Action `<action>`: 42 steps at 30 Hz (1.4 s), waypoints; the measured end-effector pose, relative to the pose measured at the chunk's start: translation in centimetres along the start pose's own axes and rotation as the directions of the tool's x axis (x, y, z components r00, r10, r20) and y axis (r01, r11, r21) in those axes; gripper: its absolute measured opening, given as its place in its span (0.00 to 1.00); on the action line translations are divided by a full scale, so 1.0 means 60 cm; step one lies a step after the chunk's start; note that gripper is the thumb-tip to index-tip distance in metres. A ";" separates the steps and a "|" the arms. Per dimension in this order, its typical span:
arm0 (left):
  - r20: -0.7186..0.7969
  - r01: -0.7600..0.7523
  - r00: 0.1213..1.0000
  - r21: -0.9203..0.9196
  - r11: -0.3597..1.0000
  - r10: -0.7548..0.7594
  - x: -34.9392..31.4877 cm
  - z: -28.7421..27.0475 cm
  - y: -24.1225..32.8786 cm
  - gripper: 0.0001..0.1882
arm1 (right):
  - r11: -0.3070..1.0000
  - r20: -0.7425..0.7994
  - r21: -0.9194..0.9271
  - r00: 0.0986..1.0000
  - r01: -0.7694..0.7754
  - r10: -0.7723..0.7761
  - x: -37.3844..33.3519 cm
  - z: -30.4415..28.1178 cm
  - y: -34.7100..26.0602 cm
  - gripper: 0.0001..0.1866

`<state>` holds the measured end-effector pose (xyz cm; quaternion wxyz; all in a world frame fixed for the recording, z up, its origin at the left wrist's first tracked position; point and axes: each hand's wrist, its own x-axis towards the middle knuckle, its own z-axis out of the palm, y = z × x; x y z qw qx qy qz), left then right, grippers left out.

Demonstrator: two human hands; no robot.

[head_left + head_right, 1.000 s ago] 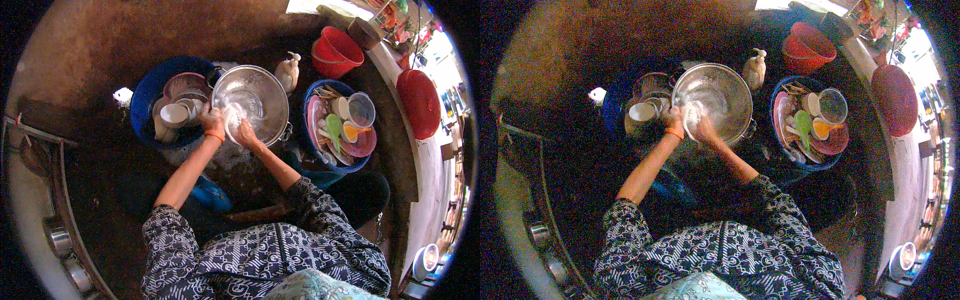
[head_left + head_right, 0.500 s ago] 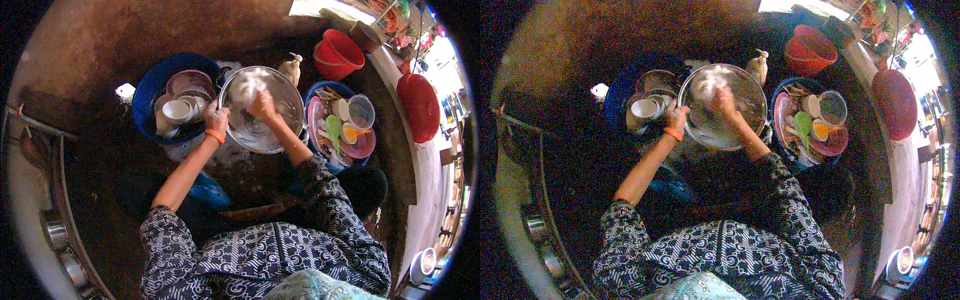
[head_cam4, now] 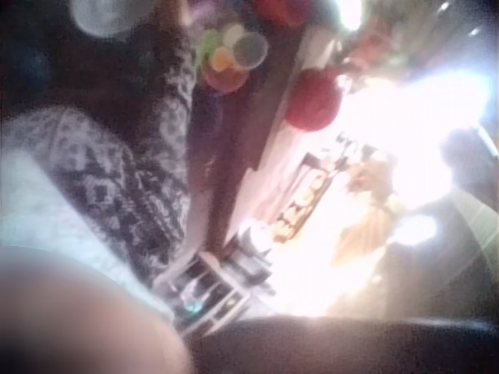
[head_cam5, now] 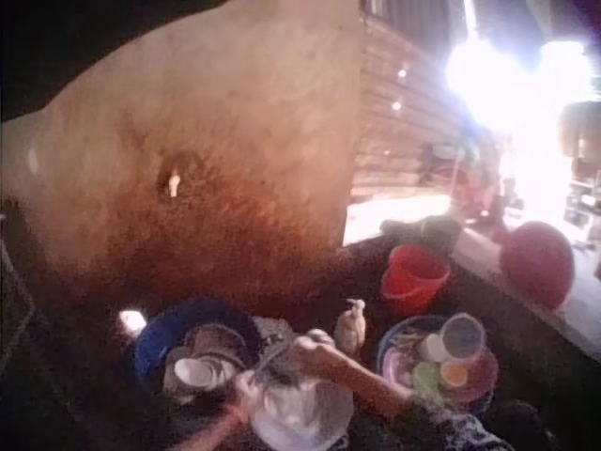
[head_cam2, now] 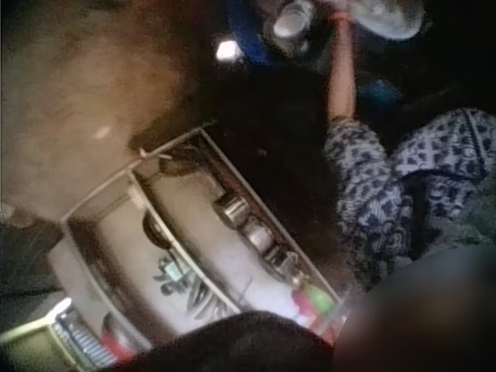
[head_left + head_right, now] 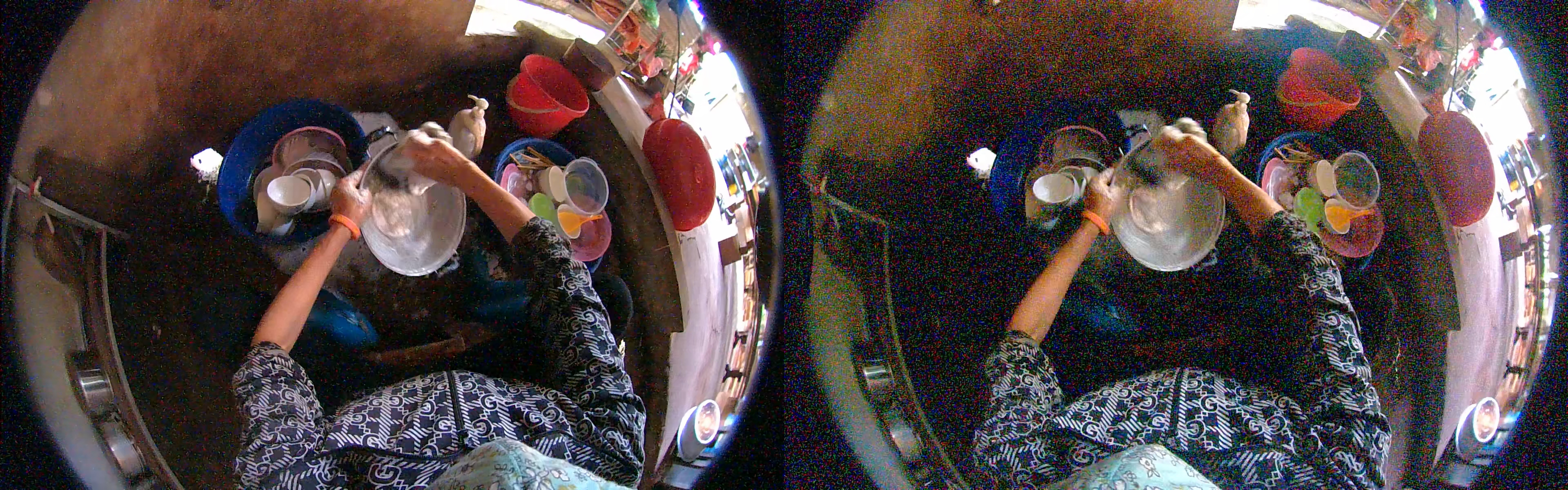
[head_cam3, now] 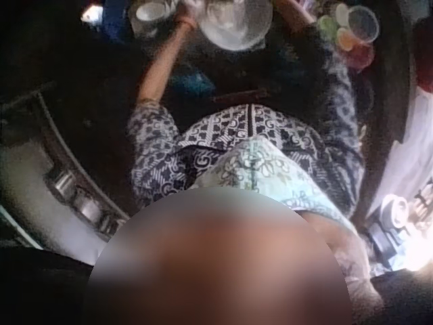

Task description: The person washes various dishes including bowls, plates, and utensils using a sponge and soap in a basin of water. They scrub each item and place it into a separate basin.

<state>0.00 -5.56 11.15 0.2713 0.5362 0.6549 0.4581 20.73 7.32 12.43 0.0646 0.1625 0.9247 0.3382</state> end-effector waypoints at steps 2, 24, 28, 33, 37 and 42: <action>-0.014 0.038 0.999 0.075 0.996 -0.037 -0.011 0.012 -0.004 0.20 | 0.986 -0.281 0.047 0.950 0.159 -0.140 0.019 -0.017 0.000 0.13; -0.235 -0.032 0.972 -0.190 0.981 -0.014 -0.031 0.038 -0.031 0.22 | 0.210 -0.144 0.977 0.650 -0.025 0.746 -0.015 -0.052 0.010 0.27; -0.207 0.085 0.966 -0.323 0.943 -0.158 -0.039 0.055 -0.017 0.17 | 0.433 0.061 0.746 0.700 -0.505 0.711 -0.004 -0.075 -0.054 0.40; -0.175 0.193 0.929 -0.520 0.832 -0.325 -0.041 0.089 -0.026 0.14 | -0.237 0.394 0.919 0.774 -0.316 0.496 0.020 -0.092 -0.135 0.31; -0.269 0.166 0.896 -0.537 0.827 -0.355 0.005 0.063 -0.073 0.17 | -0.307 0.137 0.952 0.899 -0.003 0.416 0.013 -0.137 -0.148 0.20; -0.427 0.044 0.871 -0.429 0.902 -0.245 0.028 -0.009 -0.064 0.13 | -0.236 0.255 0.946 0.961 -0.224 0.110 -0.033 -0.161 -0.123 0.35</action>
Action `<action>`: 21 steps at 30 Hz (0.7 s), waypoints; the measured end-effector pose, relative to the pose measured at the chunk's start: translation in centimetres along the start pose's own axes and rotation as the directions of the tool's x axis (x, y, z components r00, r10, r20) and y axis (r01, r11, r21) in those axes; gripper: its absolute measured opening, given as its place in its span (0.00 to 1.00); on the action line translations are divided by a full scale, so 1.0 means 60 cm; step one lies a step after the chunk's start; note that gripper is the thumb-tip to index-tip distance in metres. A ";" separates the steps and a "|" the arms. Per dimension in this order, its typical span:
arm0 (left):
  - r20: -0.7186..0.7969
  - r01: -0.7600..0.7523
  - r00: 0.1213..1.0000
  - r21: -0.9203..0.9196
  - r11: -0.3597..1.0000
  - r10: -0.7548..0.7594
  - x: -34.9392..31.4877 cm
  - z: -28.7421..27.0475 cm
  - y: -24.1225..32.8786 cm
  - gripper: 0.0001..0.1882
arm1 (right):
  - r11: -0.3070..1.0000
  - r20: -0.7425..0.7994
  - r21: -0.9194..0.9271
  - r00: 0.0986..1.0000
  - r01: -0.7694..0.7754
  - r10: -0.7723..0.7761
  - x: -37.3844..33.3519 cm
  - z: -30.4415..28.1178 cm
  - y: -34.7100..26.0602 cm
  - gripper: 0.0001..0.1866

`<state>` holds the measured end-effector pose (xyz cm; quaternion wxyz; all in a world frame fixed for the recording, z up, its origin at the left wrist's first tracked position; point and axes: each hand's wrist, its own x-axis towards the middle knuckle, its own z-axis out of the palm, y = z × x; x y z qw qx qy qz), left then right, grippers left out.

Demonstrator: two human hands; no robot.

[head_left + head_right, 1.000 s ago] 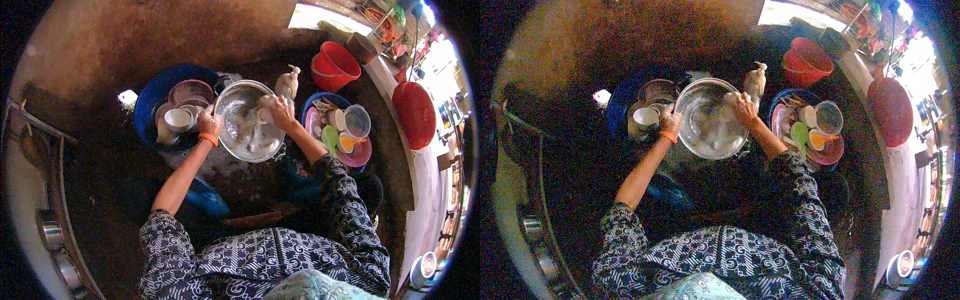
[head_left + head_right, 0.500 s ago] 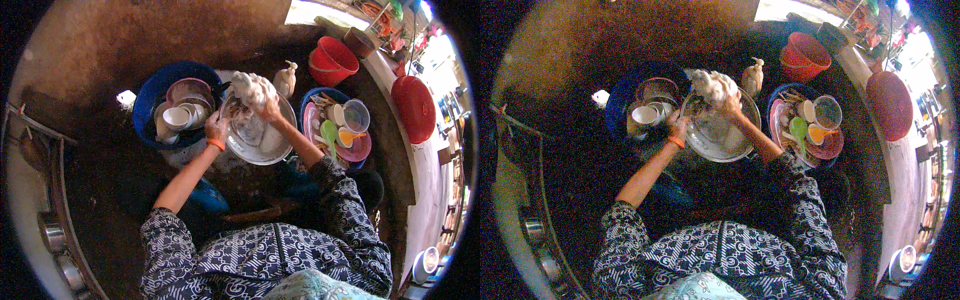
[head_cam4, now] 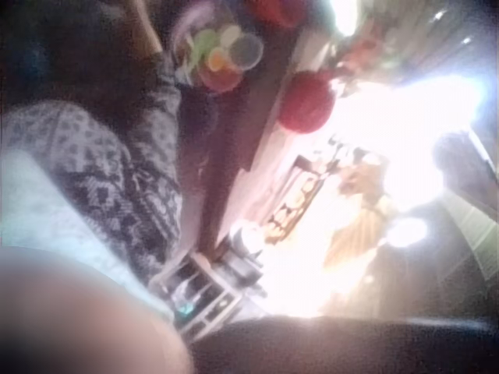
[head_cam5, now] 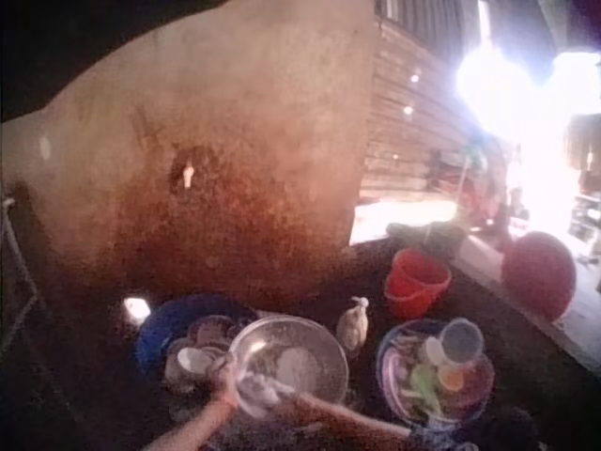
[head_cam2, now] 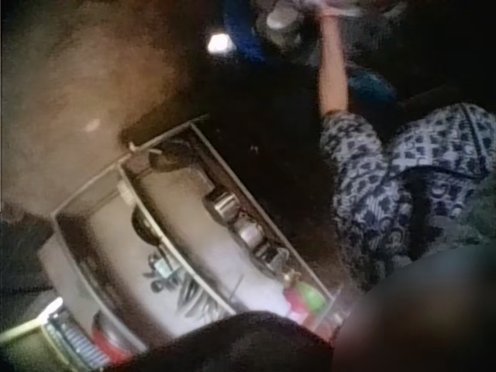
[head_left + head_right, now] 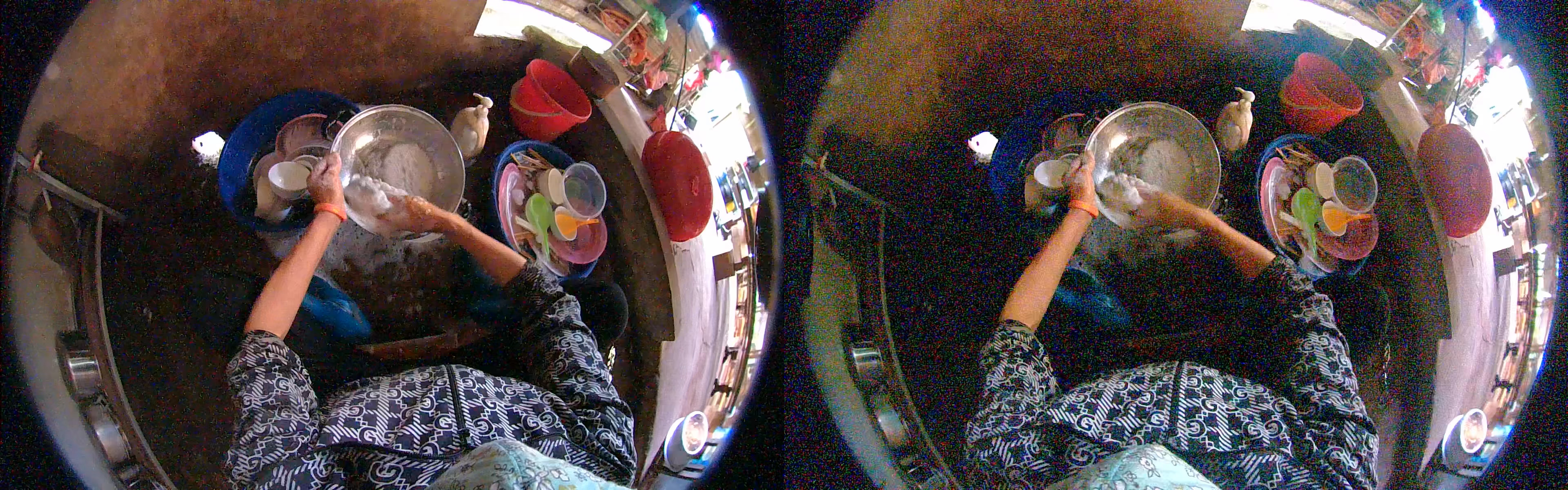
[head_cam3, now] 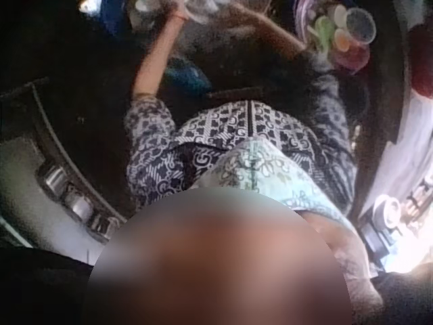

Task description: The person washes various dishes including bowls, plates, and utensils using a sponge and soap in a basin of water. They scrub each item and place it into a separate basin.

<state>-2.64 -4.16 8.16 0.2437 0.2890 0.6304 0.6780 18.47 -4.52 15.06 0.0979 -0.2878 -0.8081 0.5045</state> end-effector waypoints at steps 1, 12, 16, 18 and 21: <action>0.062 -0.033 0.997 -0.157 0.987 0.043 -0.001 -0.005 0.013 0.12 | 0.982 -0.032 -0.183 0.998 -0.054 0.049 -0.005 -0.008 0.010 0.33; 0.208 0.100 0.973 0.000 0.995 -0.098 -0.073 0.034 -0.006 0.14 | 0.982 -0.501 -0.067 0.857 -0.178 0.121 0.063 -0.027 0.084 0.32; 0.116 0.095 0.989 -0.010 0.995 -0.093 -0.045 0.036 -0.016 0.12 | 0.997 -0.350 -0.071 0.936 0.003 -0.028 0.077 0.023 0.065 0.31; 0.060 0.093 0.994 0.029 0.995 -0.094 -0.019 0.012 -0.007 0.11 | 0.971 -0.113 -0.221 0.991 -0.091 0.067 0.069 0.026 0.077 0.31; 0.009 -0.056 0.998 0.021 0.998 0.056 0.020 -0.025 0.012 0.09 | 0.854 0.084 -0.512 0.994 0.097 -0.063 0.049 0.007 0.107 0.29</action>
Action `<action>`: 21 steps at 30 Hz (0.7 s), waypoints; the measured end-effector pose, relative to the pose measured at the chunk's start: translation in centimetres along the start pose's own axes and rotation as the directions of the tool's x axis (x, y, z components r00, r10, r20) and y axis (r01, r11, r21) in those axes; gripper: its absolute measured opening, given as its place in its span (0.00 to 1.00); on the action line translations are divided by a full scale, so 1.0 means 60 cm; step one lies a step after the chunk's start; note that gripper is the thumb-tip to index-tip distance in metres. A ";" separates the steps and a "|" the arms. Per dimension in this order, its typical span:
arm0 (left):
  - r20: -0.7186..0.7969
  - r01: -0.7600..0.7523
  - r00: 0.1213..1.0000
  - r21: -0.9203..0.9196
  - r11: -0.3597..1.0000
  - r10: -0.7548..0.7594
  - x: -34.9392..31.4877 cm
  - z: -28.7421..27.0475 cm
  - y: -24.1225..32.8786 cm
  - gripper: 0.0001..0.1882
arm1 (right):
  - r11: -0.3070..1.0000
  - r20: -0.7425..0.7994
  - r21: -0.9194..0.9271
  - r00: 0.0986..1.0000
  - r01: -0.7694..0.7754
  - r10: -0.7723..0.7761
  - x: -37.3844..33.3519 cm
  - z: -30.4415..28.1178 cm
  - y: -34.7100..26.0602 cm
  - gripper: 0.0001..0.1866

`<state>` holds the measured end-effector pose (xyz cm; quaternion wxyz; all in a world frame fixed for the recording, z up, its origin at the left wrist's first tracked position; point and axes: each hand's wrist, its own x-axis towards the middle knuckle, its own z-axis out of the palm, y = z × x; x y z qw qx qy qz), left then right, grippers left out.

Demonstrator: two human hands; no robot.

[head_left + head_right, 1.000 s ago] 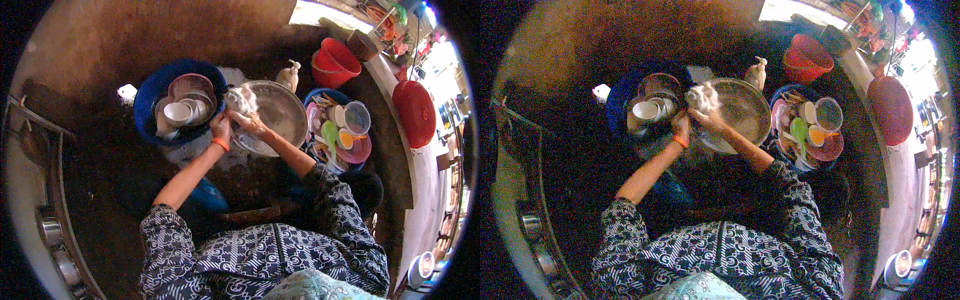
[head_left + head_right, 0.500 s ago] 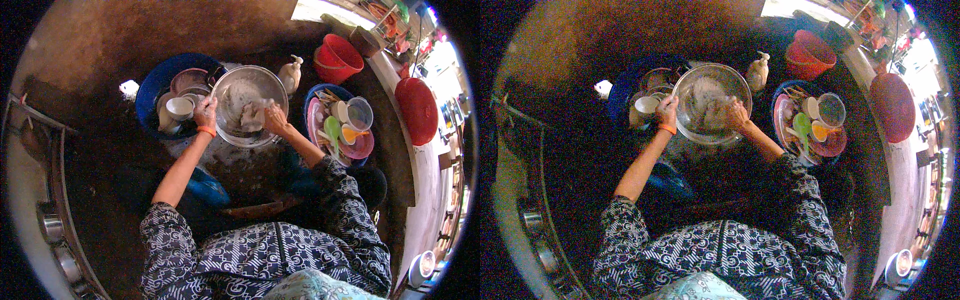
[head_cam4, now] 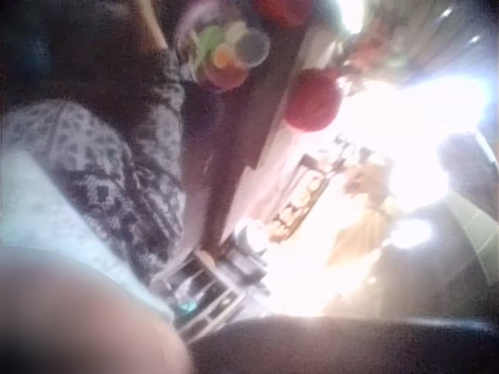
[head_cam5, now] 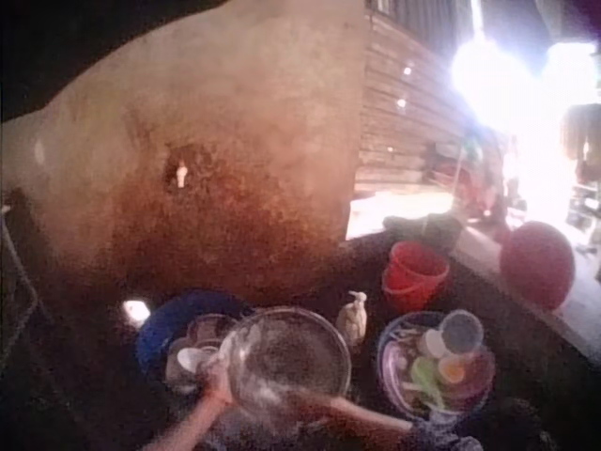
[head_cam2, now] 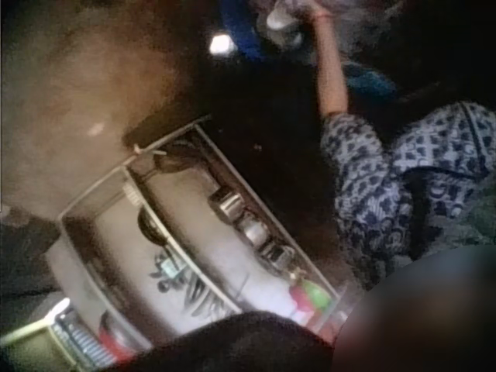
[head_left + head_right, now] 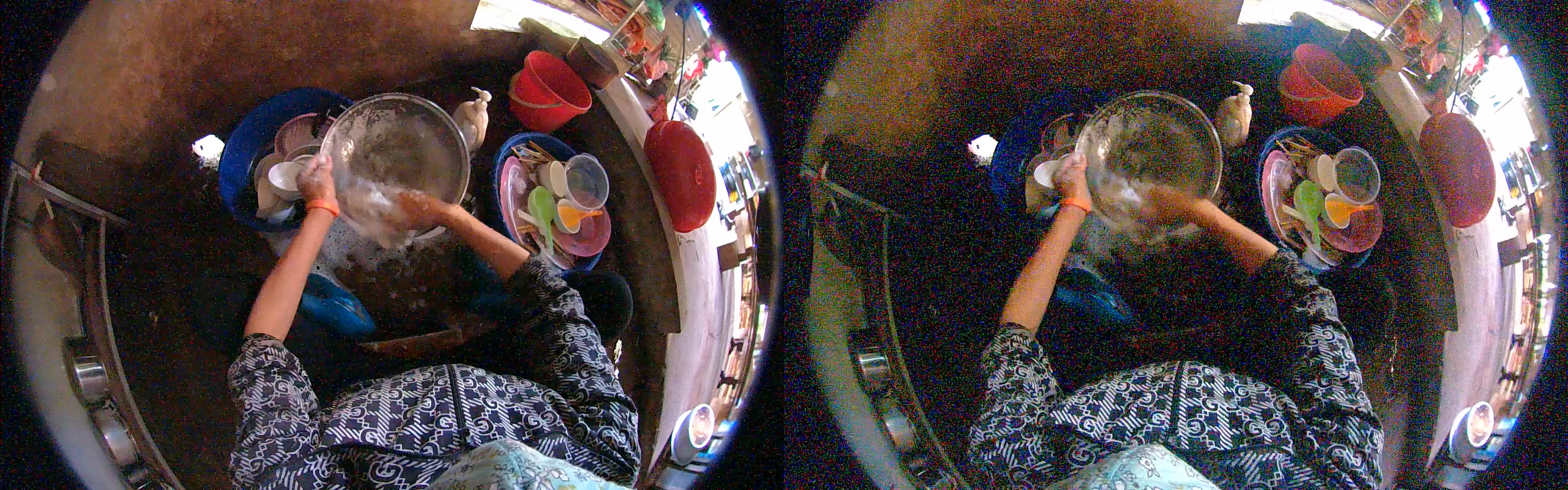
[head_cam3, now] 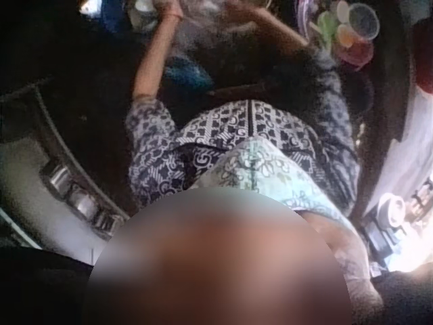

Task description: The person washes various dishes including bowls, plates, and utensils using a sponge and soap in a basin of water. They scrub each item and place it into a separate basin.

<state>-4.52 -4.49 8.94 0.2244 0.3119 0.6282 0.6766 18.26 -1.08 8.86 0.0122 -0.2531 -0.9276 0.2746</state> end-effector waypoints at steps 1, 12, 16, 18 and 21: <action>0.001 -0.105 0.994 -0.026 0.994 0.105 0.012 -0.010 0.007 0.09 | 0.988 -0.014 -0.119 0.995 0.099 -0.101 -0.007 0.000 0.008 0.27; 0.201 -0.236 0.965 0.398 0.886 0.166 -0.042 0.028 0.003 0.12 | 0.958 -0.560 0.150 0.778 -0.243 0.285 0.004 -0.090 0.020 0.24; 0.219 -0.224 0.961 0.258 0.940 0.169 -0.048 0.046 -0.029 0.15 | 0.960 -0.590 0.264 0.803 0.096 0.082 0.036 -0.045 -0.009 0.26; 0.177 -0.205 0.974 0.419 0.884 0.142 -0.035 0.032 -0.043 0.17 | 0.976 -0.506 0.202 0.862 0.081 0.033 0.036 -0.020 -0.030 0.27; 0.101 -0.121 0.991 0.419 0.900 0.086 -0.008 0.007 -0.052 0.17 | 0.988 -0.280 0.099 0.956 0.115 -0.084 0.005 0.000 -0.051 0.26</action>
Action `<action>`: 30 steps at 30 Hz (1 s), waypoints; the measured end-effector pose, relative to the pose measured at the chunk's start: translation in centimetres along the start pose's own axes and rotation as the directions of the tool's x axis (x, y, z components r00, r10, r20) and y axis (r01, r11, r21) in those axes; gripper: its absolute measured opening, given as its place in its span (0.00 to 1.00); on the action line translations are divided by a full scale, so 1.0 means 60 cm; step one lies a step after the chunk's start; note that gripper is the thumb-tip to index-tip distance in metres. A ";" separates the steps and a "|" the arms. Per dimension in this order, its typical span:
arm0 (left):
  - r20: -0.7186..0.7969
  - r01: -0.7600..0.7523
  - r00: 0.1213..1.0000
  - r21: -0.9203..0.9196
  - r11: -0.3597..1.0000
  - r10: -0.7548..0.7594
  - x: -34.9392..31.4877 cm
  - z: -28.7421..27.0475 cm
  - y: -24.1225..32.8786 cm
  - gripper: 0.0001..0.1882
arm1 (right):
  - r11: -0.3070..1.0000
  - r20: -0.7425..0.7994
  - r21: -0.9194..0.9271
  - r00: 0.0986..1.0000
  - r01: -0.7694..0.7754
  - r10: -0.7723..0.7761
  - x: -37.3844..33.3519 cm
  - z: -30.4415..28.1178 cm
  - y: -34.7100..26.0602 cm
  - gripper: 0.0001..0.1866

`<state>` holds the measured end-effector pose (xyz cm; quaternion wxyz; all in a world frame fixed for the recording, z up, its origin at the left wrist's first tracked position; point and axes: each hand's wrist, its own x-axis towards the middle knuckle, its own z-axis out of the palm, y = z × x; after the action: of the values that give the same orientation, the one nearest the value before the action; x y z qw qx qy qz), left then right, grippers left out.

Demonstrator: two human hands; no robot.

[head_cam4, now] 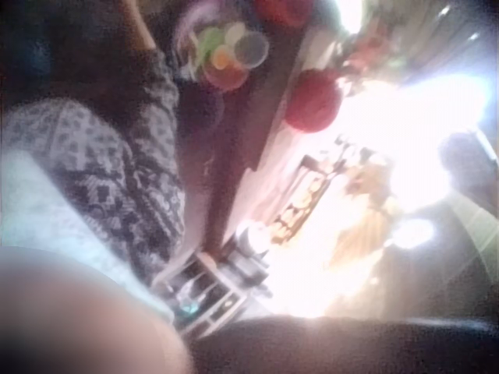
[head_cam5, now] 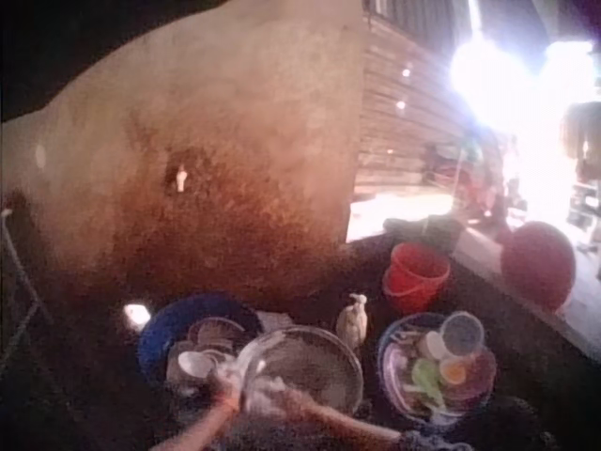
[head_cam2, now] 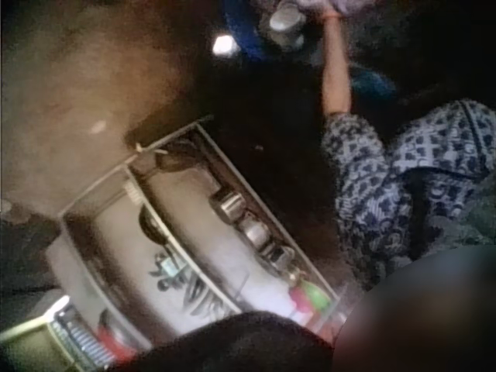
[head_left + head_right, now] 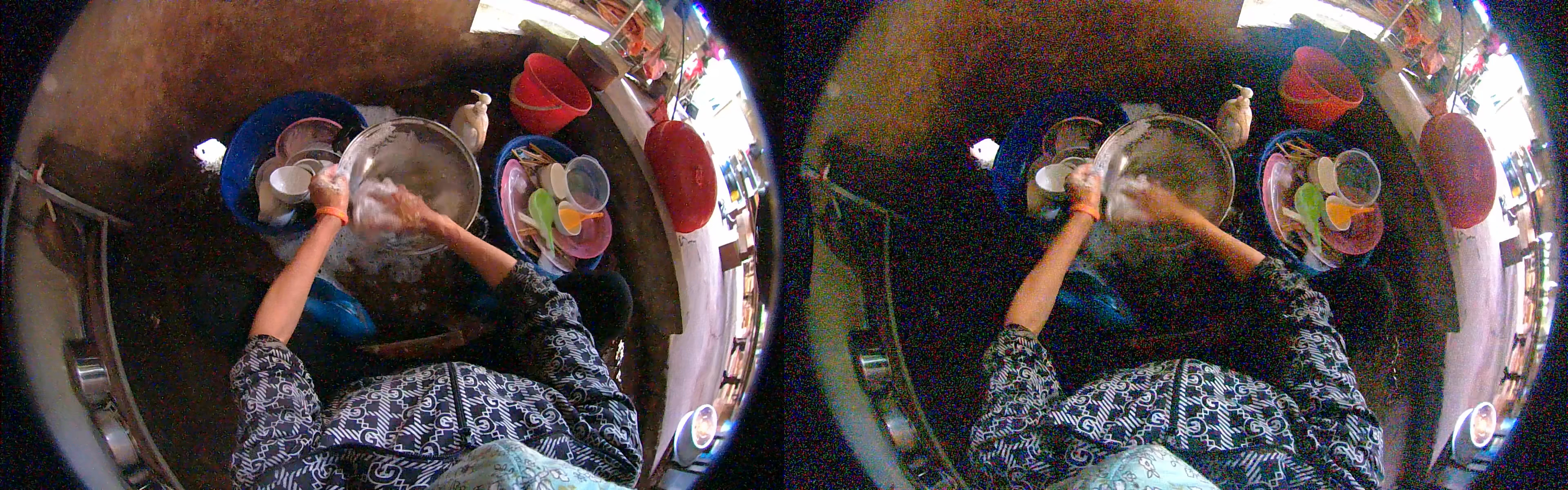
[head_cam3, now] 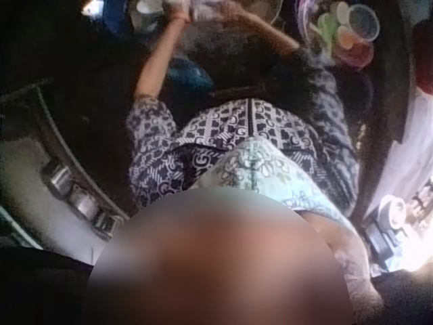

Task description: The person washes various dishes including bowls, plates, and utensils using a sponge and soap in a basin of water. They scrub each item and place it into a separate basin.

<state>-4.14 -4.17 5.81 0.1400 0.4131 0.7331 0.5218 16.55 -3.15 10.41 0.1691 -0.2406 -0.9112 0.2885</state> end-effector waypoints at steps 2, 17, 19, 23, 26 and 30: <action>-0.036 -0.106 0.994 -0.014 0.994 0.106 0.012 -0.014 0.000 0.14 | 0.950 0.230 -0.292 0.972 0.111 -0.043 -0.015 0.001 -0.007 0.29; 0.210 -0.399 0.909 0.187 0.898 0.360 -0.031 -0.022 0.124 0.13 | 0.789 -0.444 -0.609 0.861 -0.084 -0.250 0.035 -0.141 0.001 0.36; 0.179 -0.388 0.914 0.129 0.913 0.363 -0.024 -0.023 0.125 0.13 | 0.824 -0.484 -0.542 0.863 -0.167 -0.144 0.033 -0.147 0.000 0.38; -0.004 -0.362 0.931 0.110 0.926 0.365 0.001 -0.044 0.104 0.11 | 0.854 -0.529 0.070 0.706 -0.515 0.470 -0.003 -0.152 0.039 0.35; 0.021 -0.306 0.950 0.237 0.922 0.310 0.011 -0.050 0.081 0.11 | 0.681 -0.545 0.047 0.552 -0.731 0.631 -0.033 -0.129 0.076 0.33; 0.056 -0.265 0.964 0.166 0.950 0.259 0.013 -0.043 0.054 0.07 | 0.752 -0.468 0.207 0.611 -0.626 0.638 -0.061 -0.109 0.115 0.28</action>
<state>-4.79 -4.92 9.90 0.0456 0.5259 0.7117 0.4635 24.83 2.73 10.66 0.2945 -0.6114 -0.6850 0.2649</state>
